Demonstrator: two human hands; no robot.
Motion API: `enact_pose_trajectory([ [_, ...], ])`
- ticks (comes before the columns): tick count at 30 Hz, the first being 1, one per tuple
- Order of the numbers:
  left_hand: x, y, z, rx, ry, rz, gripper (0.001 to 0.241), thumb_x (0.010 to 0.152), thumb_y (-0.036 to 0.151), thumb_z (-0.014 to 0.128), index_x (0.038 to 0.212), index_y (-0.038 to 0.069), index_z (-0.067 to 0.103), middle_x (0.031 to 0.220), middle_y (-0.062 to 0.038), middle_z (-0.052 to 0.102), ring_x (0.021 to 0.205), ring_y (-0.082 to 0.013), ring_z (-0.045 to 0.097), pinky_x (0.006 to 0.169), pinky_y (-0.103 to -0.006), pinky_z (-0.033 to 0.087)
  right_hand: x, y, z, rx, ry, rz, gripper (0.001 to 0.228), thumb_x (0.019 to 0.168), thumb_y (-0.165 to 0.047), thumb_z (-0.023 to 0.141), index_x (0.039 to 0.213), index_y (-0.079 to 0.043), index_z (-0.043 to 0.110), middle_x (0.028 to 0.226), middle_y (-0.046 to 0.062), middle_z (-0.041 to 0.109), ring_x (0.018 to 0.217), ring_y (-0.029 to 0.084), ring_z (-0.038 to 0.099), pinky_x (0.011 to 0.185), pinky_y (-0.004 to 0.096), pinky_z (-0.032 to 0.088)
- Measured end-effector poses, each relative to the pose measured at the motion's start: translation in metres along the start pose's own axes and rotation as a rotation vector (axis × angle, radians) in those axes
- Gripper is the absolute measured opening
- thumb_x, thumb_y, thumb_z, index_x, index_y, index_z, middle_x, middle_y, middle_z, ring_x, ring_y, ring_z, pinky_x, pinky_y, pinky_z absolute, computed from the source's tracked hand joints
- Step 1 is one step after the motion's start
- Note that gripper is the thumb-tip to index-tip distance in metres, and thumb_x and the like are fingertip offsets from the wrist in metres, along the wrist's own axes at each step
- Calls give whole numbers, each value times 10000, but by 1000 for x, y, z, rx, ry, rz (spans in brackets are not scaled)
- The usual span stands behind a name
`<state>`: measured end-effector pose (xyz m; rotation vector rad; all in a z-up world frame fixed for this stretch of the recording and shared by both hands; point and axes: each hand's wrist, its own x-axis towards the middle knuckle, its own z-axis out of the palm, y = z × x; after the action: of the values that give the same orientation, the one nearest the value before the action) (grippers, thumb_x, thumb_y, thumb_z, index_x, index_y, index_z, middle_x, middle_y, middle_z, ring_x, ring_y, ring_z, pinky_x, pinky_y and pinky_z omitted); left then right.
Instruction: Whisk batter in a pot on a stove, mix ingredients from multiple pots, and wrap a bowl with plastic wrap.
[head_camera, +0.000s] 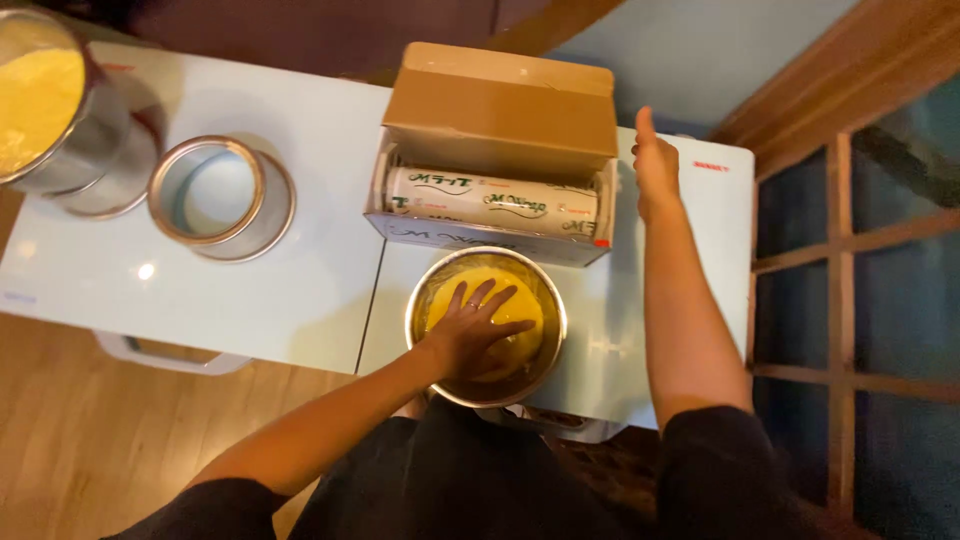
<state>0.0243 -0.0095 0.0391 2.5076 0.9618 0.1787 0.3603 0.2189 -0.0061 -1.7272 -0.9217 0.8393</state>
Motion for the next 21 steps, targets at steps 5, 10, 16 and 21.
enact_pose_trajectory([
  [5, -11, 6, 7, -36, 14, -289, 814, 738, 392, 813, 1484, 228, 530, 1546, -250, 348, 1408, -555, 283, 1025, -764, 267, 22, -31, 9, 224, -498, 377, 892, 725, -895, 397, 1075, -168, 778, 1042, -55, 734, 914, 112, 612, 820, 327, 407],
  [10, -59, -26, 8, -444, 898, -457, 181, 1031, 144, 669, 1193, 67, 651, 1229, -94, 681, 1136, -224, 651, 955, -342, 544, 5, -39, -23, 499, -352, 237, 695, 891, -859, 572, 936, -165, 575, 987, -51, 638, 870, 127, 564, 742, 342, 327],
  [16, -30, -170, 16, -1246, 1048, -719, 730, 1084, 589, 285, 1497, 2, 417, 1507, -142, 439, 1385, -251, 399, 1168, -393, 295, -65, -31, -29, -140, -503, 326, 822, 945, -761, 514, 1280, -28, 673, 917, 128, 666, 725, 176, 479, 705, 349, 377],
  [21, 39, -177, 19, -1372, 866, -547, 855, 1035, 665, 299, 1590, 19, 229, 1664, -122, 246, 1544, -228, 230, 1265, -373, 158, -31, 35, -83, -77, -371, 206, 659, 1031, -636, 591, 1250, -15, 569, 937, 112, 606, 821, 187, 522, 785, 351, 405],
])
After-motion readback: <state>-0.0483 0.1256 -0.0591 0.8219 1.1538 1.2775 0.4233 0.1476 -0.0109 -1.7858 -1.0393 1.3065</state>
